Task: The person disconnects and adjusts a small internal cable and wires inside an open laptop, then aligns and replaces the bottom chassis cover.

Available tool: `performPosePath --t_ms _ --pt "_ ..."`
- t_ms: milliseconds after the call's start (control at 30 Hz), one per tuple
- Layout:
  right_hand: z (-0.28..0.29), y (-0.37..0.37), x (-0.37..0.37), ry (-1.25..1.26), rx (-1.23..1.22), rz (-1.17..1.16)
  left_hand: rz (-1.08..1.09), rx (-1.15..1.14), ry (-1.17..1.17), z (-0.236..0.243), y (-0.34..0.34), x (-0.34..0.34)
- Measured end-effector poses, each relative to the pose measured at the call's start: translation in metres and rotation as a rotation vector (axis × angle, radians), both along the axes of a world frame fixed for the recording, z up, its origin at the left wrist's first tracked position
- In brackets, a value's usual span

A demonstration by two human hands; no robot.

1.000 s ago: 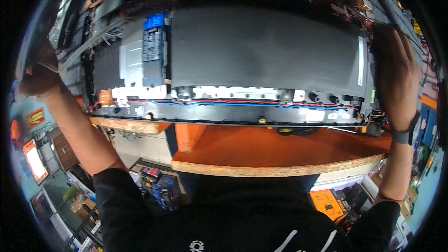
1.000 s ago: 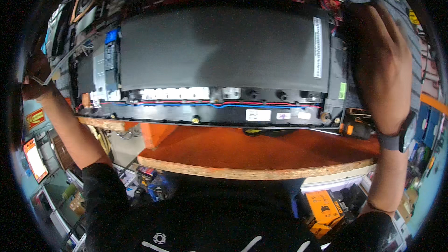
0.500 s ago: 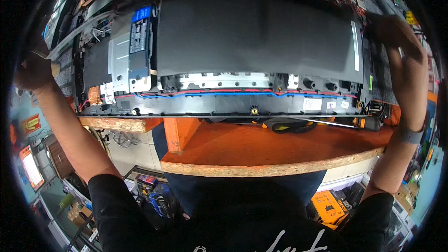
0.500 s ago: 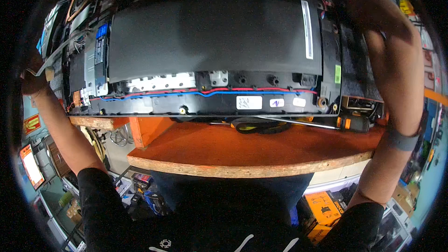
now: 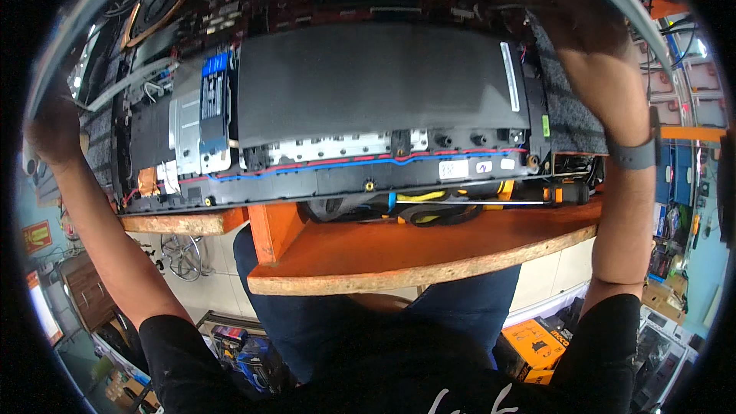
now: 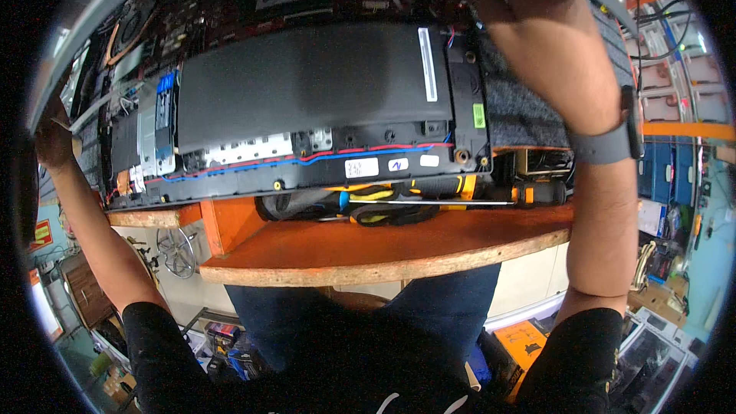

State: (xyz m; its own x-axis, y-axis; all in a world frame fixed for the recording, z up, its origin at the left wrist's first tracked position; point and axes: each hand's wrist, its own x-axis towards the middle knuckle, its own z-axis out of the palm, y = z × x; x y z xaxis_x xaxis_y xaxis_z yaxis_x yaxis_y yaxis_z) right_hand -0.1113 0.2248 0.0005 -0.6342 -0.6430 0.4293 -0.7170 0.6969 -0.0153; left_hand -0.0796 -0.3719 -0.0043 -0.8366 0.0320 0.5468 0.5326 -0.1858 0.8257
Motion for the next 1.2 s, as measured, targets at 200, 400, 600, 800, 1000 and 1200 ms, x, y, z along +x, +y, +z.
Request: performPosePath --t_ms 200,400,600,800,1000,1200 --pt "-0.007 0.007 0.007 -0.141 -0.245 -0.003 0.532 -0.862 0.288 0.007 0.041 0.009" --pt "-0.014 -0.008 0.005 -0.088 -0.174 0.059 0.339 -0.988 0.272 0.023 0.087 0.008" --pt "-0.013 -0.004 0.006 0.036 0.087 0.017 0.299 -0.748 0.192 0.017 0.093 0.011" --pt "-0.013 -0.008 0.003 0.106 0.049 0.028 0.313 -0.853 0.266 0.020 0.097 0.012" --pt "-0.017 -0.008 0.003 0.062 -0.011 0.005 0.305 -0.889 0.283 0.024 0.104 0.011" --pt "-0.019 -0.007 0.002 0.053 -0.023 0.029 0.372 -1.065 0.318 0.026 0.091 0.008"
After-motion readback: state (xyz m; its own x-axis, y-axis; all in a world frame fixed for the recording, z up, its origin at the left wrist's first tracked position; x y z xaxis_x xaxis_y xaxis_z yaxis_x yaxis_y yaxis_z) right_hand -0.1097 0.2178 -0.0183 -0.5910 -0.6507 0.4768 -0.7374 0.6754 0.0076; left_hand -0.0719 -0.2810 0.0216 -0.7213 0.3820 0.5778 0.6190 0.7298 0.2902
